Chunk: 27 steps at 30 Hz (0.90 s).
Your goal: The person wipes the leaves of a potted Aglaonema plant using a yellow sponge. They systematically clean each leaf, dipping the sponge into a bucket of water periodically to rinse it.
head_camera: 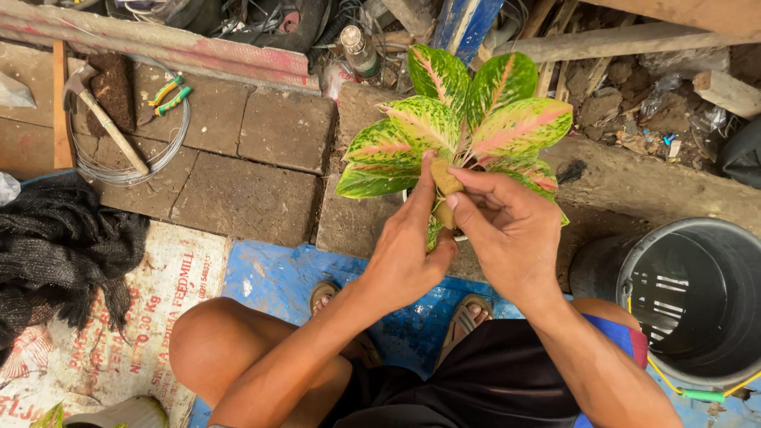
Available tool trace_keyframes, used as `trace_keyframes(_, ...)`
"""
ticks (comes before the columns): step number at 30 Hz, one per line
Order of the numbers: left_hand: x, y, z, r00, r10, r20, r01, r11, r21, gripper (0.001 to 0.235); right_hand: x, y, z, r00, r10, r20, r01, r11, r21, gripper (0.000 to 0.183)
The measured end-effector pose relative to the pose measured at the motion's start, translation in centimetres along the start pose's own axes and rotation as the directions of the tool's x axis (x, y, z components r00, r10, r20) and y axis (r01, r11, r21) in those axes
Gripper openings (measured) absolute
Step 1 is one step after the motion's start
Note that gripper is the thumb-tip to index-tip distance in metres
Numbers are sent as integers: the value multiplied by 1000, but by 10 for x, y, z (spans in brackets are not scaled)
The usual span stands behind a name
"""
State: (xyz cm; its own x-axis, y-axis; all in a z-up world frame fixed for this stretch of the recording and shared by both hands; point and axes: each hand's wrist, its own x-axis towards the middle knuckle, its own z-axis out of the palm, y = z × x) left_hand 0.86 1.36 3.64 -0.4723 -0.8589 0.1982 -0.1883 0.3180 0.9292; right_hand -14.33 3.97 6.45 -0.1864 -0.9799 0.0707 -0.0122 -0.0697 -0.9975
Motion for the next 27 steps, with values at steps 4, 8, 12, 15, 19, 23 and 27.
trace_keyframes(4,1,1,7,998,-35,-44,41,986,164,86,-9,-3,3,997,-52,-55,49,997,-58,27)
trace_keyframes(8,5,-1,5,998,-65,-8,65,965,254,82,-18,-24,12,966,-251,-61,212,906,-366,26)
trace_keyframes(12,7,-2,-1,962,266,-51,-244,932,267,61,-14,-43,18,854,-496,154,477,632,-610,25)
trace_keyframes(15,9,-1,-1,994,87,-67,-67,964,257,68,-15,-50,10,842,-519,148,491,624,-608,25)
trace_keyframes(19,7,-1,-4,999,20,-46,-8,966,260,70,-22,-45,-36,810,-585,-46,484,711,-510,23)
trace_keyframes(23,-2,-5,-11,987,162,-7,-150,927,345,69,-5,-15,-120,792,-569,-220,385,745,-544,16)
trace_keyframes(27,-10,-12,-19,942,322,95,-332,849,411,64,24,23,-207,820,-510,-259,229,707,-669,16)
